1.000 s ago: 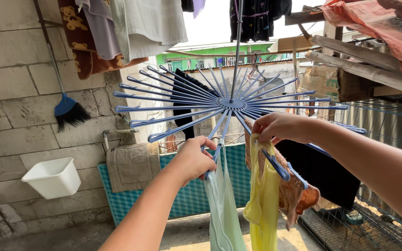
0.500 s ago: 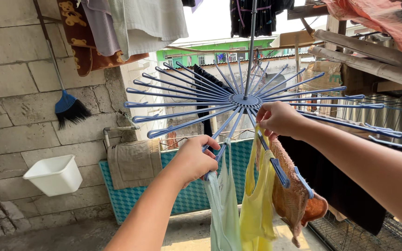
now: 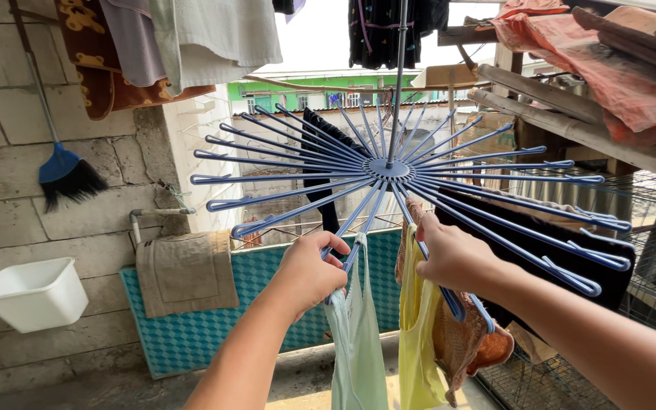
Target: The person takes wet clothes from a white bucket and hangs them on a blue circular drying rack. They handle a dark blue garment, a light green tank top, a yellow tank top, and an orange shirt, placing each item on the rack or a hanger to dry.
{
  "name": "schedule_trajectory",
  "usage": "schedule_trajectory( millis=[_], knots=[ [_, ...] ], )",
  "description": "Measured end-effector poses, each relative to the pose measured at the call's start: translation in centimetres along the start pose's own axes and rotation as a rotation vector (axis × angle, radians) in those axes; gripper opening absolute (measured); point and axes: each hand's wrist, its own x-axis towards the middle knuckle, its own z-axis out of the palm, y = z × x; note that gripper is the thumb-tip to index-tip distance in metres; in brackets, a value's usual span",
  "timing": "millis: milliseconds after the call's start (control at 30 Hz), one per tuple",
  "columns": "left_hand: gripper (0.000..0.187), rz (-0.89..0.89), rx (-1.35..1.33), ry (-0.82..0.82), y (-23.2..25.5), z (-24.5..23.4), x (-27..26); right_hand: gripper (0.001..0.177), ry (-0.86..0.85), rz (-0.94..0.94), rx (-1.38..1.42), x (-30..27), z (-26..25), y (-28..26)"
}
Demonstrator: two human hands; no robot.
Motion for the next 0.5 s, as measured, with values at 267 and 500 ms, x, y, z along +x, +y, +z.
schedule_trajectory(
  millis=[267, 500],
  knots=[
    [0.039, -0.014, 0.034, 0.004, 0.1, 1.7, 0.1, 0.057, -0.034, 0.063, -0.015, -2.0, -0.3, 1.2],
    [0.038, 0.047, 0.077, 0.022, 0.6, 2.9, 0.3, 0.020, 0.050, -0.001, 0.269, 6.9, 0.2, 3.7]
  ],
)
